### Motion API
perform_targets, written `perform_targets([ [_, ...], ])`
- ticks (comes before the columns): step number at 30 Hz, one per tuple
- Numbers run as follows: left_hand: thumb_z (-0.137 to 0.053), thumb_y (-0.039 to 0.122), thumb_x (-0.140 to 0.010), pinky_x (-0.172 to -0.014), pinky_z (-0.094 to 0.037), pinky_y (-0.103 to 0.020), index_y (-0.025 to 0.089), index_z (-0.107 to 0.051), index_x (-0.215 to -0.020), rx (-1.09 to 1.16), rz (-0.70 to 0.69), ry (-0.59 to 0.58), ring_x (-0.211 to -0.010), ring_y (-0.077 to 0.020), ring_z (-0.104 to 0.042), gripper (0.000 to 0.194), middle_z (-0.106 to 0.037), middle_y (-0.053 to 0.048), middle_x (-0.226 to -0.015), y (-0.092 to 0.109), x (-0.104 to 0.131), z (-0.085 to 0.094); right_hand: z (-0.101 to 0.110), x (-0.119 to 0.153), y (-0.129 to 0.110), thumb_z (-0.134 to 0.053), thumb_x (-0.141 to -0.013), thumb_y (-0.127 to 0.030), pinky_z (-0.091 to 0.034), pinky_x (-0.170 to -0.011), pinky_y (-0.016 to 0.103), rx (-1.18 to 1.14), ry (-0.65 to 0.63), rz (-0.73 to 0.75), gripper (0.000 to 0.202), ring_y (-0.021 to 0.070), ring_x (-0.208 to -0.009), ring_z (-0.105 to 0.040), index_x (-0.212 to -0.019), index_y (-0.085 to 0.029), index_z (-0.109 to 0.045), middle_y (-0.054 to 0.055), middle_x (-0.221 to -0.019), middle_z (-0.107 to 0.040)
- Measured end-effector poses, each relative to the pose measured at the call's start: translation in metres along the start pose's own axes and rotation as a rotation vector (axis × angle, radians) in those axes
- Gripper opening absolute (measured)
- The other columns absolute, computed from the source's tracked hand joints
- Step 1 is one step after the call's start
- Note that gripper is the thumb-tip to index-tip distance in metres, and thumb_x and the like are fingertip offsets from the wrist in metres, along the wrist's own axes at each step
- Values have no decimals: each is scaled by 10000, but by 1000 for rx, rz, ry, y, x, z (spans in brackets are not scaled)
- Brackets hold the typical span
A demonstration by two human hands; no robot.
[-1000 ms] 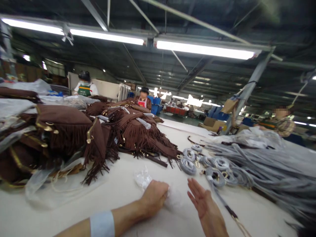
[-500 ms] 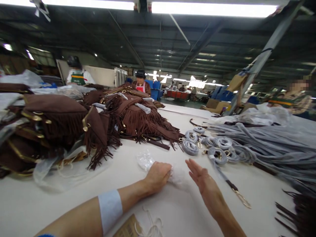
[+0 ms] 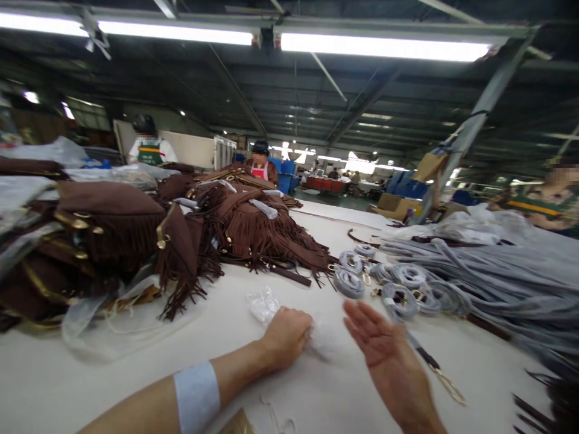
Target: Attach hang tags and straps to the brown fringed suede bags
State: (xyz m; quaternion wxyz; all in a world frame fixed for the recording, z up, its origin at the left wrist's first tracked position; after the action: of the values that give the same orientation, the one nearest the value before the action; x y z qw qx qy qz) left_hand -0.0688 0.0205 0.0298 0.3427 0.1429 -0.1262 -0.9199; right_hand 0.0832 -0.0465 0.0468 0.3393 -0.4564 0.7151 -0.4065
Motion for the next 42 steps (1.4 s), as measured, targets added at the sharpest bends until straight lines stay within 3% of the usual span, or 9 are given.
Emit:
perform_targets([
  [8,-465,12,-579,-1147,-195,-503,107,-347,-1423,187,-83,78,-1390,-296,-269,857,-310,-168,-1521,28,11,47,7,-1,-34,-401,-904,-635,-207,-1185,463,-117,90,95,485,205,-1348,-434,-1068,-289,-699,28,-1312,-637],
  [12,-407,52,-639,-887,-463,-299,176,-476,-1356,737,-68,5,-1075,-185,-551,731,-542,-92,-1326,48,15,48,-12,4,-27,-434,-880,-663,-192,-1189,456,-88,31,105,490,210,-1368,-406,-1087,-305,-696,28,-1326,-627],
  [17,-466,208,-781,-546,-349,-212,144,-680,-975,900,58,-157,-582,-105,-440,296,-542,17,-666,56,21,13,-17,6,-22,-536,-831,-658,-343,-1117,459,-50,-22,41,470,241,-1267,-519,-1039,-276,-714,64,-1246,-676],
  [20,-442,206,-811,-526,-301,-205,158,-682,-785,809,47,-181,-553,-100,-395,246,-450,39,-573,54,21,9,-7,6,-28,-709,-769,-513,-561,-707,273,-72,19,2,325,127,-718,-649,-956,-248,-722,38,-994,-745],
  [23,-448,204,-821,-576,-343,-204,173,-682,-758,658,54,-121,-616,-116,-472,244,-556,25,-627,48,14,24,-6,9,-38,-733,-759,-458,-272,-344,150,104,12,33,313,25,-403,-309,-990,-250,-704,-10,-856,-708],
  [28,-467,194,-820,-636,-393,-230,186,-680,-716,270,-121,-155,-673,-150,-555,237,-654,-5,-699,61,-25,52,-29,14,-34,-585,-852,-453,-385,-547,241,856,-209,159,270,129,-568,-514,-826,-204,-685,-3,-675,-647],
  [32,-451,233,-866,-672,-450,-246,175,-700,-835,162,-123,-288,-717,-170,-604,257,-672,-29,-777,61,-96,49,-4,4,-41,-472,-889,-485,-349,-547,259,1061,-43,266,340,155,-538,-505,-684,-229,-564,-33,-548,-534],
  [36,-449,198,-877,-897,-432,-417,92,-661,-961,52,-7,-125,-1100,-315,-539,251,-591,-189,-1161,62,-167,34,29,-5,-45,-427,-902,-500,-330,-552,274,1185,105,316,362,174,-531,-522,-651,-252,-508,-26,-551,-561],
  [42,-613,226,-790,-885,-449,-364,144,-626,-1036,18,-76,-183,-1032,-262,-573,260,-563,-155,-1211,62,-164,-14,56,-13,-42,-403,-888,-490,-344,-579,304,1279,150,301,318,209,-554,-568,-727,-267,-562,-5,-577,-598],
])
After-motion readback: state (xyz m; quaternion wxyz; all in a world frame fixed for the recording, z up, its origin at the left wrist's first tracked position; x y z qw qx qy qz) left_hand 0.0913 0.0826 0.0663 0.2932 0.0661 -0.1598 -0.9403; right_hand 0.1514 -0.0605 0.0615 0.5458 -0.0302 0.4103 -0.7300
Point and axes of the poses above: each hand's wrist, its own x-axis away from the middle knuckle, its own z-axis out of the back of the hand, y = z × x, the point moved 8 cm from there along -x, towards the middle knuckle
